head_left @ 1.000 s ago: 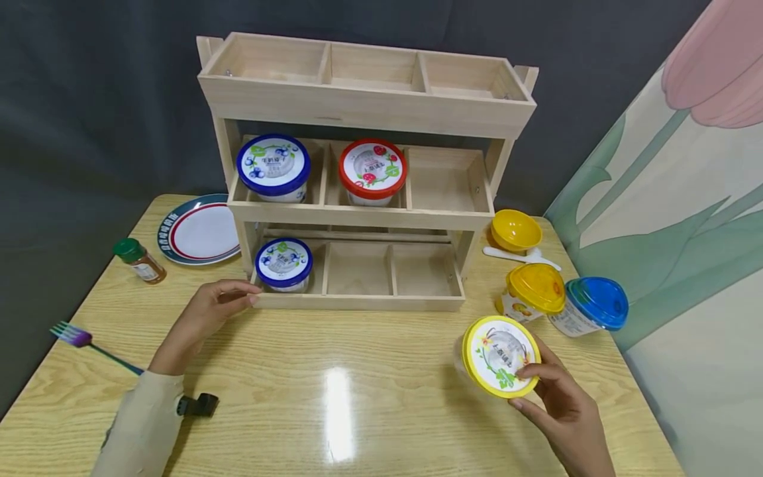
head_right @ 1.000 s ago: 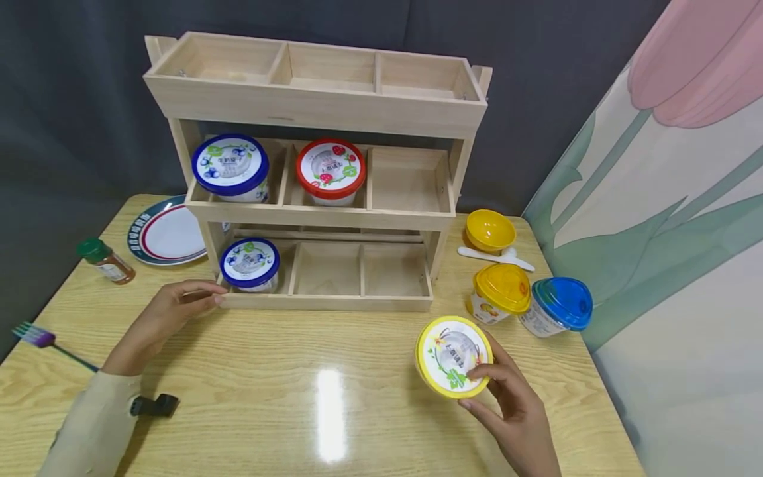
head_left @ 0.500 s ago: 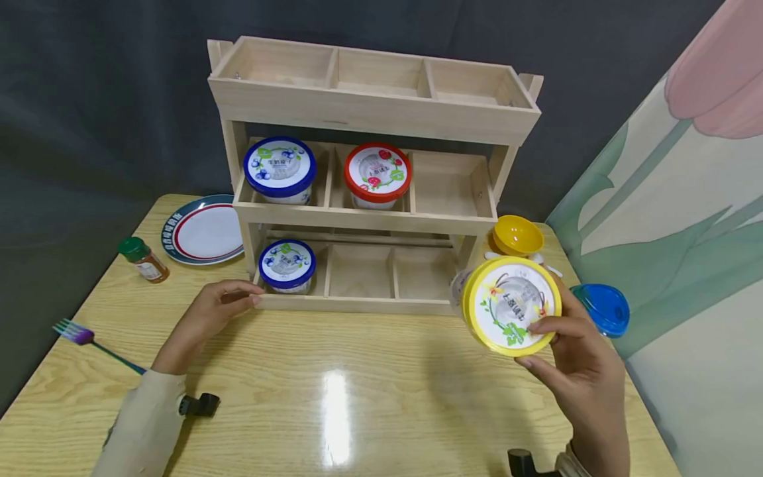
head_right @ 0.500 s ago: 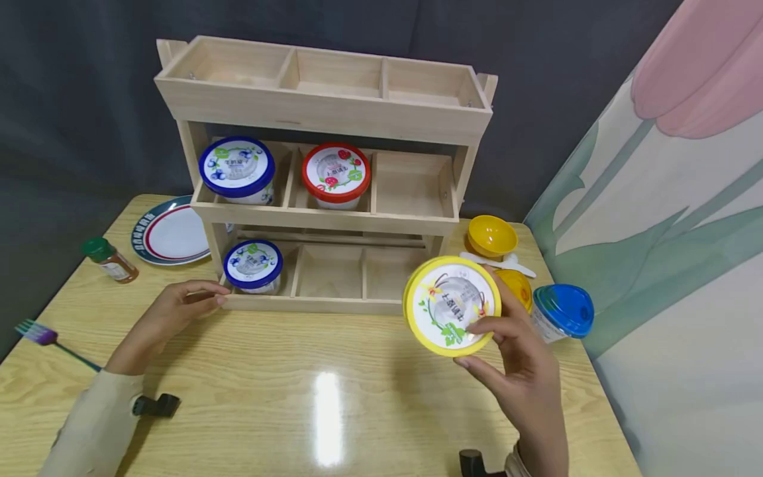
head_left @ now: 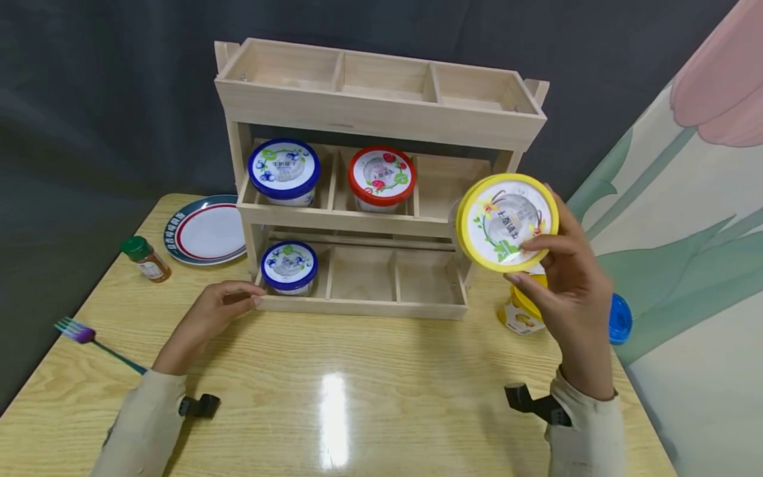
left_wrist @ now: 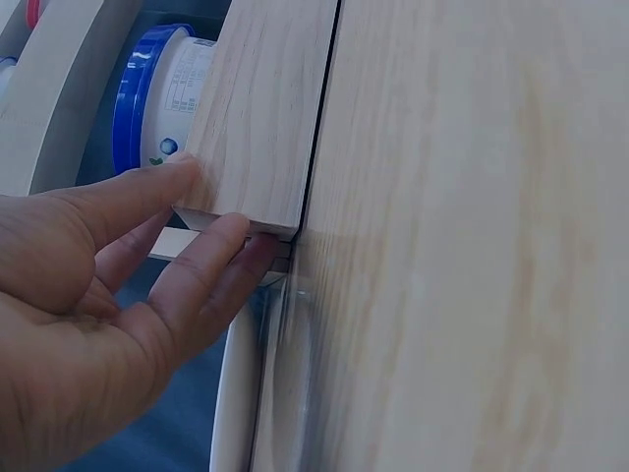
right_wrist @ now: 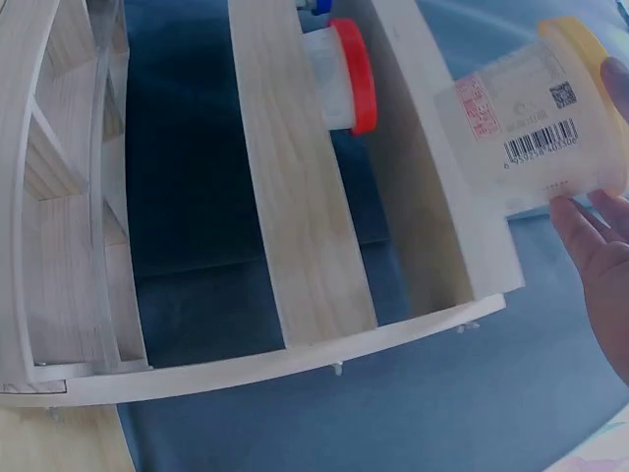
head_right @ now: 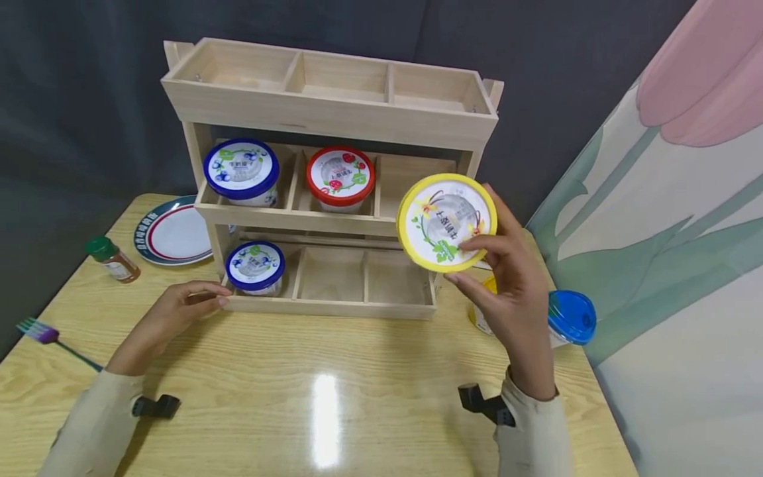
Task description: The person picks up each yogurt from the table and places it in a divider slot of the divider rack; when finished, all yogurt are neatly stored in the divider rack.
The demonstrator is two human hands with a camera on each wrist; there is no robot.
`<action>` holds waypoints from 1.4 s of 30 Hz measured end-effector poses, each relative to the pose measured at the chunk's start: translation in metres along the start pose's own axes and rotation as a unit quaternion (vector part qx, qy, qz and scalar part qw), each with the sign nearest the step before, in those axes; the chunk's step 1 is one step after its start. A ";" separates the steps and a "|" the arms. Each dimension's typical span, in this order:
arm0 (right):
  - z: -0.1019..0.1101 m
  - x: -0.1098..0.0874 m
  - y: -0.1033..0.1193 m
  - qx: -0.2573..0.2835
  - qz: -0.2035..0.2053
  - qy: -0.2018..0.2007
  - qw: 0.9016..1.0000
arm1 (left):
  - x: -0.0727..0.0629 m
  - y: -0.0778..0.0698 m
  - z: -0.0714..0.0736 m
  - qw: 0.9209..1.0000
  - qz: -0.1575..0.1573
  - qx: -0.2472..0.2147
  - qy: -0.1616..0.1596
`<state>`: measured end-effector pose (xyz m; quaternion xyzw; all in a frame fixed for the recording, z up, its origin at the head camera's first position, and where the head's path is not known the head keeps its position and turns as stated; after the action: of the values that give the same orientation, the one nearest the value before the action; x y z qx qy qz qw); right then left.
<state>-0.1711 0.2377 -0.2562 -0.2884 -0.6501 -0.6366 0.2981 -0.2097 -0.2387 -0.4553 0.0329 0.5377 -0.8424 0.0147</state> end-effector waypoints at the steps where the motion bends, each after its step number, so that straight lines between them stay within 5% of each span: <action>1: -0.001 0.004 -0.004 -0.003 0.000 -0.001 1.000 | 0.001 0.000 0.000 1.000 -0.001 0.001 0.000; 11: -0.002 0.030 -0.055 0.019 -0.038 -0.035 0.998 | 0.000 0.001 -0.001 1.000 -0.005 -0.002 0.001; 18: 0.000 0.037 -0.076 -0.008 -0.038 -0.011 0.999 | -0.001 0.000 -0.001 1.000 -0.010 -0.004 0.000; 24: -0.001 0.037 -0.091 -0.008 -0.082 -0.007 0.997 | -0.001 -0.002 -0.002 1.000 -0.014 -0.005 0.001; 33: -0.007 0.047 -0.102 -0.060 -0.151 -0.005 0.987 | -0.001 -0.001 -0.001 1.000 -0.013 -0.006 -0.001; 42: -0.010 0.057 -0.102 -0.134 -0.199 0.047 0.970 | 0.000 -0.001 -0.002 1.000 -0.017 -0.007 -0.001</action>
<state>-0.2853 0.2250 -0.2796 -0.1604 -0.5885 -0.7772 0.1548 -0.2093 -0.2368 -0.4549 0.0231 0.5439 -0.8388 0.0012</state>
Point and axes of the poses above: each hand's wrist, its own x-axis towards the middle knuckle, its own z-axis out of the back of the hand, y = z × x, the point moved 5 cm from there along x, towards the middle knuckle, and after that the axes turned 6 degrees about -y, right-handed, at the moved point
